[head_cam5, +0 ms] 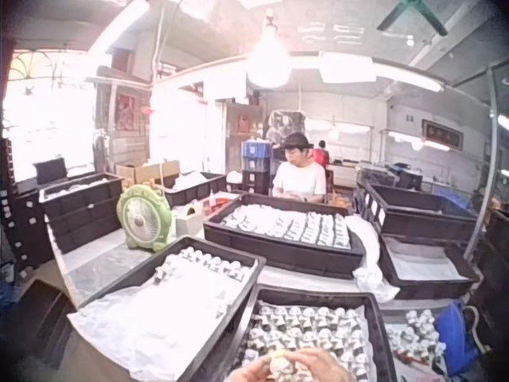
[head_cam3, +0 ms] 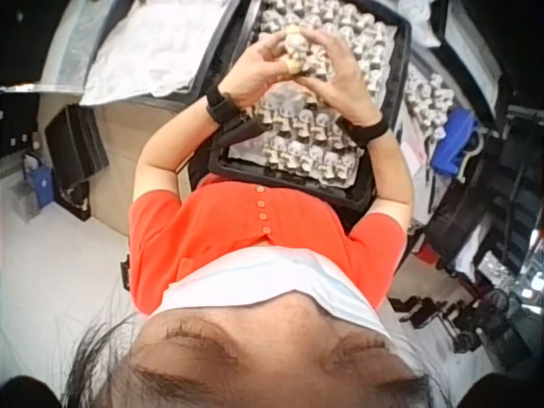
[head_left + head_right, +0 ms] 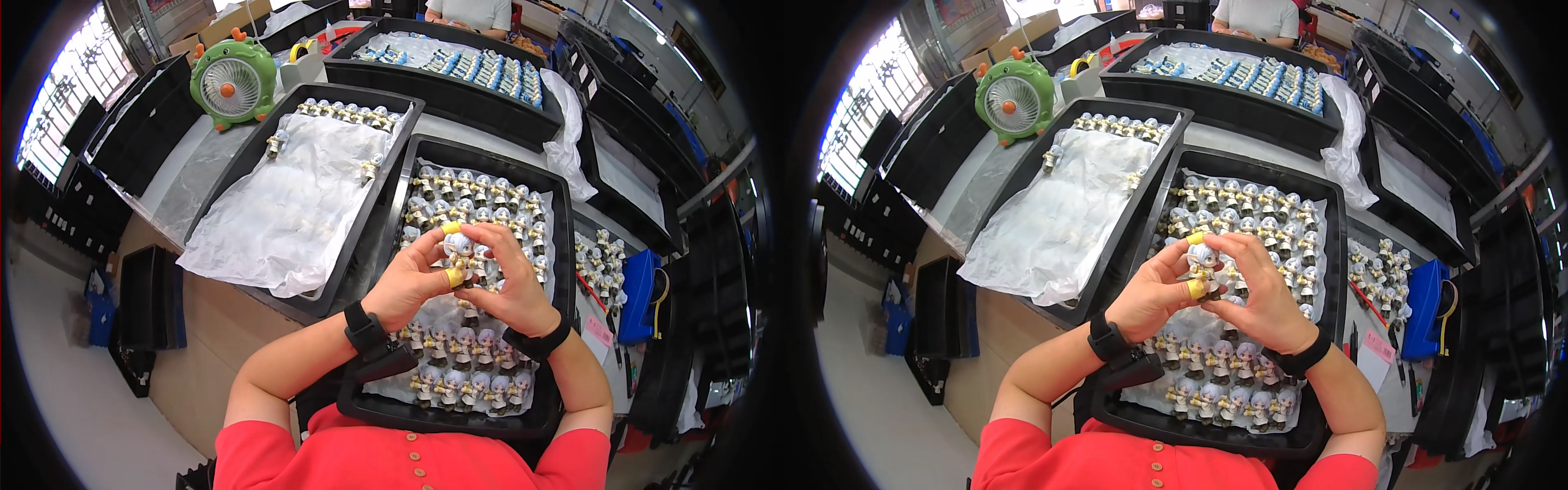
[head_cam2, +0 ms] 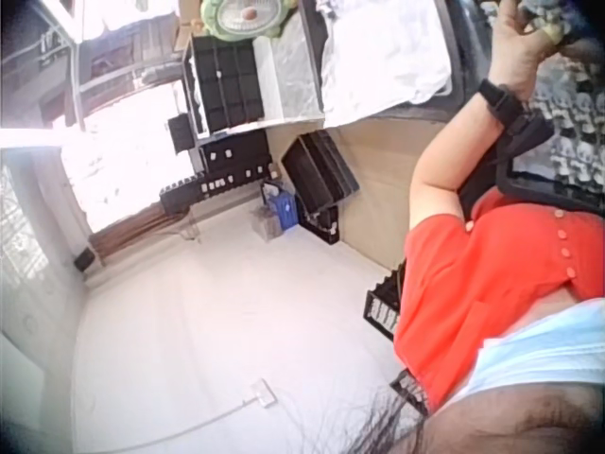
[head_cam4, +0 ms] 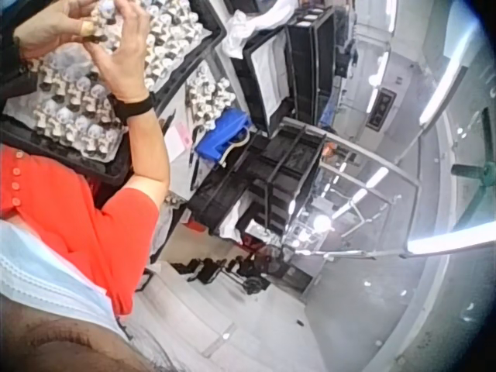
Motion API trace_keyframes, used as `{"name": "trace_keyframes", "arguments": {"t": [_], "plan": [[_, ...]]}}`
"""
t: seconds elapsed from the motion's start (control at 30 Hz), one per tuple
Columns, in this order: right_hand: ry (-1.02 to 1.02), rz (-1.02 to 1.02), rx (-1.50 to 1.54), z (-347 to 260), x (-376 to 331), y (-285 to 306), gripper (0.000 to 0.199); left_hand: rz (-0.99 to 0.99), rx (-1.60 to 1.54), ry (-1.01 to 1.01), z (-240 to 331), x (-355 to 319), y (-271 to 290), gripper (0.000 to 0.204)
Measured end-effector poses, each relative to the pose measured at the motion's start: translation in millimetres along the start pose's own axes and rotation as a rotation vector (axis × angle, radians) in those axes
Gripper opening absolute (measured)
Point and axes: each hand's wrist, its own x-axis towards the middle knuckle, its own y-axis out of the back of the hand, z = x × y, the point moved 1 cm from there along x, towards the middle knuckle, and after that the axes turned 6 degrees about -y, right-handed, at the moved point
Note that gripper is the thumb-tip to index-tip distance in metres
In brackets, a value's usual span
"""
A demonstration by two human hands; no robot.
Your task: The person assembles small figurines by hand, picking up individual pieces from a tray and attaching parts together. They place the assembled figurines into a tray lined with white tissue paper. The person repeats this process for multiple figurines throughout the video.
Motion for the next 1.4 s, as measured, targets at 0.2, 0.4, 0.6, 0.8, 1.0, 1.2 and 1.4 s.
{"name": "trace_keyframes", "arguments": {"t": [0.2,0.4,0.6,0.8,1.0,1.2,1.4], "plan": [[0.01,0.04,-0.011,0.1,-1.0,-1.0,0.07,-0.007,-0.003,-0.019,1.5,0.1,-3.0,0.062],[0.033,0.07,-0.028,-2.2,-1.5,0.8,0.066,0.003,-0.001,-0.031,4.0,-1.2,-7.4,0.055],[0.047,0.098,-0.055,-3.3,-1.7,1.3,0.067,-0.029,-0.07,-0.005,4.7,-0.1,-6.9,0.048],[0.017,0.122,0.005,-0.7,-3.4,1.1,0.076,-0.038,-0.152,-0.03,0.2,1.2,-1.3,0.047],[-0.013,0.118,0.06,-2.6,-4.7,2.8,0.078,-0.119,-0.268,-0.004,2.2,1.1,-2.1,0.045],[0.106,0.158,-0.031,-6.3,-5.9,-2.7,0.079,-0.075,-0.241,0.006,-5.1,2.0,1.0,0.043],[0.235,0.179,-0.147,-12.7,-3.8,-6.2,0.08,-0.121,-0.205,0.041,-0.3,0.3,-0.2,0.045]]}}
